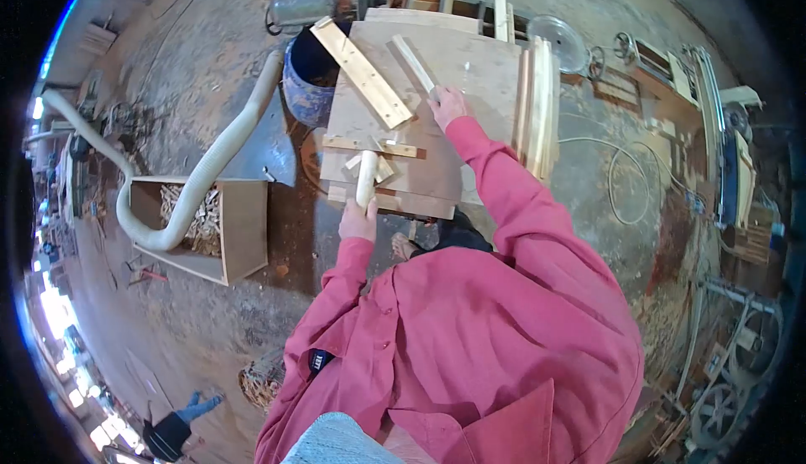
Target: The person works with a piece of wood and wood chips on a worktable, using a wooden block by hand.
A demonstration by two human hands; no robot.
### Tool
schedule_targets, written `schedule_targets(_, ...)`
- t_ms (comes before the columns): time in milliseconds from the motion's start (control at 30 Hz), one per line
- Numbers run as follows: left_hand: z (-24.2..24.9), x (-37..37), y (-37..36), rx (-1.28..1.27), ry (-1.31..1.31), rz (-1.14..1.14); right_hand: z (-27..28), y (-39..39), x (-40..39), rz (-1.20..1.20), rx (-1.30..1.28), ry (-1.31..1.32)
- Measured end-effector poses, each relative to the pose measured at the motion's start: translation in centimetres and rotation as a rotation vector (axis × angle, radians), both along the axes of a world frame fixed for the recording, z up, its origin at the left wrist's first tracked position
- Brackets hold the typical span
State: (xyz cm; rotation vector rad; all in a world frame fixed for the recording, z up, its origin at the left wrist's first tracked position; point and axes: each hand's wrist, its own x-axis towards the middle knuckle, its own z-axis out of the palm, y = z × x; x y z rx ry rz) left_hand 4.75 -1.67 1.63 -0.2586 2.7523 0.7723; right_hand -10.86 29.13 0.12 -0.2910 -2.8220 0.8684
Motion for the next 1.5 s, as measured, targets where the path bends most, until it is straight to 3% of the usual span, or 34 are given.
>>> schedule_targets(367, -0.8, -0.7, -0.1, -0.093, -0.038, -0.045, -1.3, -7.3, -9.1, 0.094, -0.085, 0.072)
schedule_targets(733, -1.5, -1.4, 0.2, -0.037, 0.01, -0.032, -1.8, -6.6, -11.0, 0.098, -0.071, 0.041)
schedule_targets(1000, -1.5, -6.0, 2.7, -0.114, -0.009, -0.061, -4.3, -4.0, -16.7, 0.097, -0.067, 0.059)
schedule_targets(1300, -1.4, -11.5, 5.7, -0.113, -0.001, -0.059, -0.1, -1.0, -19.7, 0.09, -0.084, 0.029)
schedule_targets(1500, -1.2, -10.9, 5.7, -0.118, -0.021, -0.03, -0.7, 0.3, -20.4, 0.075, -0.115, -0.047)
